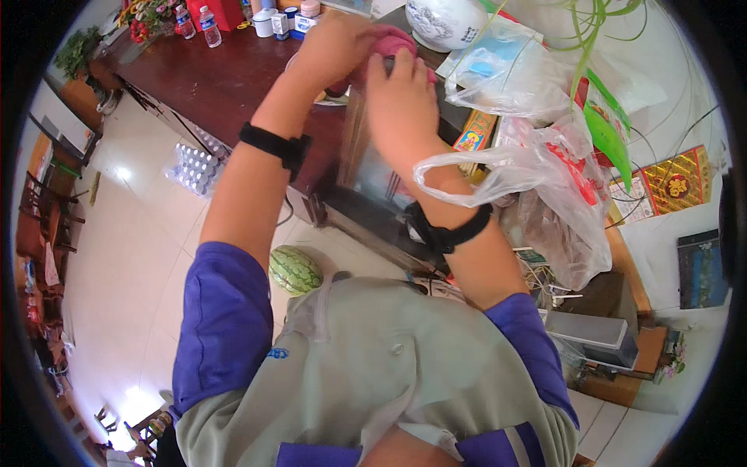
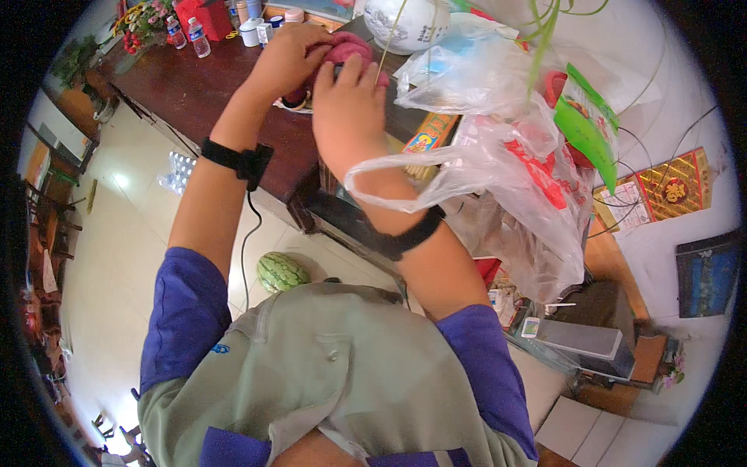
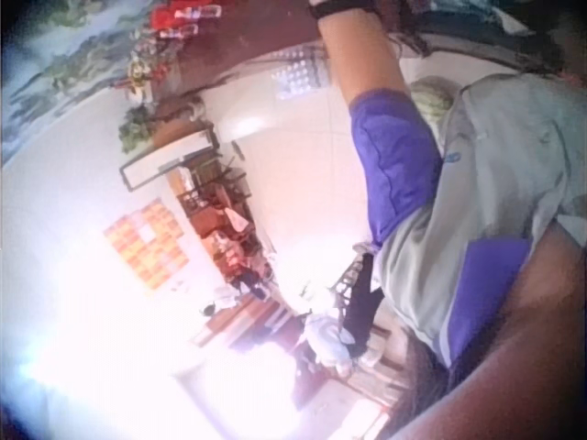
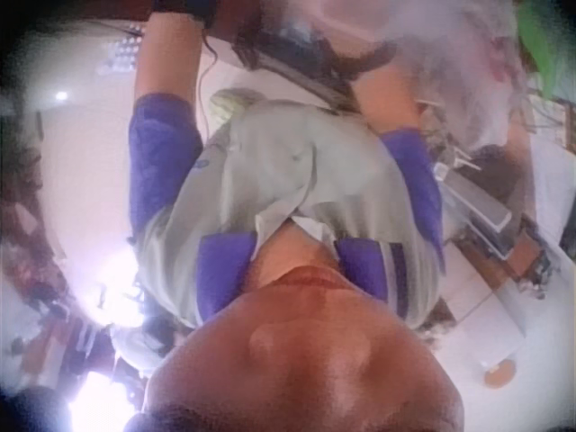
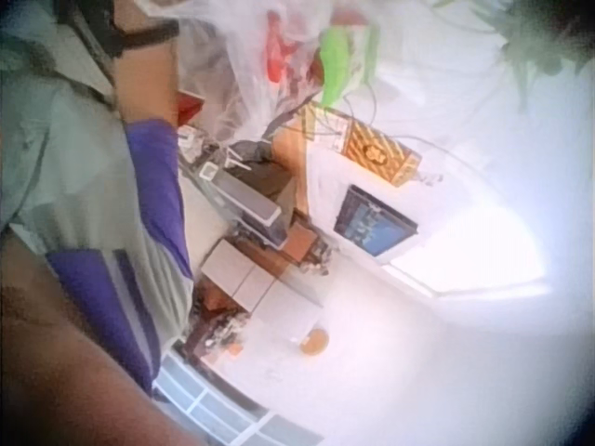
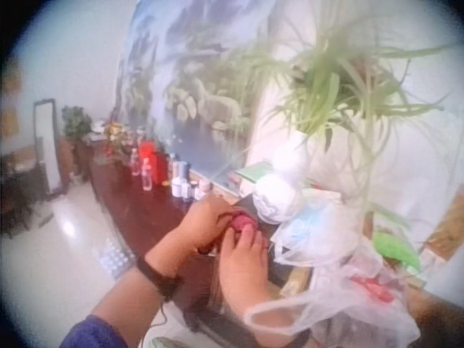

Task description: The person wipes a pink cloth across a vase with flowers, a small container, and the surface of a long dark table.

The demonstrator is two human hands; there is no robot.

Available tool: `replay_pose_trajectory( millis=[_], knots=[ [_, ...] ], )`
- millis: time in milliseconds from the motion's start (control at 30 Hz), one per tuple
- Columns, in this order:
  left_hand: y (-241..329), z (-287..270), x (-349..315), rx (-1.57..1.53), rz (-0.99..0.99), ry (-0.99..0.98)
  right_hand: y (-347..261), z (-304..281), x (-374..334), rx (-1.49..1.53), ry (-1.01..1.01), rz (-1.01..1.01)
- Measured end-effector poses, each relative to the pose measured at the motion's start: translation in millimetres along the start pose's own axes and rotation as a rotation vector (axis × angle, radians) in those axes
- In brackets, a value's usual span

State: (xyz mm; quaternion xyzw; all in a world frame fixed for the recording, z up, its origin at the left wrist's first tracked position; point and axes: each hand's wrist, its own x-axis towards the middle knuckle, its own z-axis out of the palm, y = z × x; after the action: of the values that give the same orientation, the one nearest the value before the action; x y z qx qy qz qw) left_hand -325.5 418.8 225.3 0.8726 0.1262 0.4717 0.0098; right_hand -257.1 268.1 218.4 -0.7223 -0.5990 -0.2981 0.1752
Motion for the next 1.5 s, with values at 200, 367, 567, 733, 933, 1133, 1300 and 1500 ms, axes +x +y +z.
replay_pose_trajectory(
  millis=[200, 367, 567, 733, 933, 1133, 1300, 1500],
  knots=[
    [58.8, -2.6, -14.9, 0.031, 0.053, 0.033, 0.4, -35.5, -34.9, -0.022, -0.016, 0.037],
    [76.9, 2.4, -36.2, -0.123, 0.056, 0.215, 4.0, -30.0, -64.9, -0.143, 0.001, -0.050],
    [30.7, 10.1, -32.6, -0.017, 0.079, 0.236, -0.2, -13.6, -23.8, -0.048, 0.042, -0.103],
    [21.6, 26.5, -33.5, -0.203, -0.312, 0.425, -7.7, 7.3, -1.2, -0.012, 0.158, -0.166],
    [66.7, 45.9, -68.4, -0.203, -0.432, 0.661, 5.9, 7.4, -39.7, 0.039, 0.154, -0.256],
    [84.9, 77.1, -119.6, -0.225, -0.677, 0.540, 9.2, 32.2, -73.4, 0.100, -0.052, -0.232],
    [83.8, 113.5, -176.2, -0.229, -0.790, 0.447, 34.5, 82.7, -111.6, 0.118, -0.249, -0.305],
    [92.6, 160.3, -230.7, -0.476, -1.156, 0.122, 42.6, 110.8, -139.7, 0.240, -0.661, -0.190]
  ],
)
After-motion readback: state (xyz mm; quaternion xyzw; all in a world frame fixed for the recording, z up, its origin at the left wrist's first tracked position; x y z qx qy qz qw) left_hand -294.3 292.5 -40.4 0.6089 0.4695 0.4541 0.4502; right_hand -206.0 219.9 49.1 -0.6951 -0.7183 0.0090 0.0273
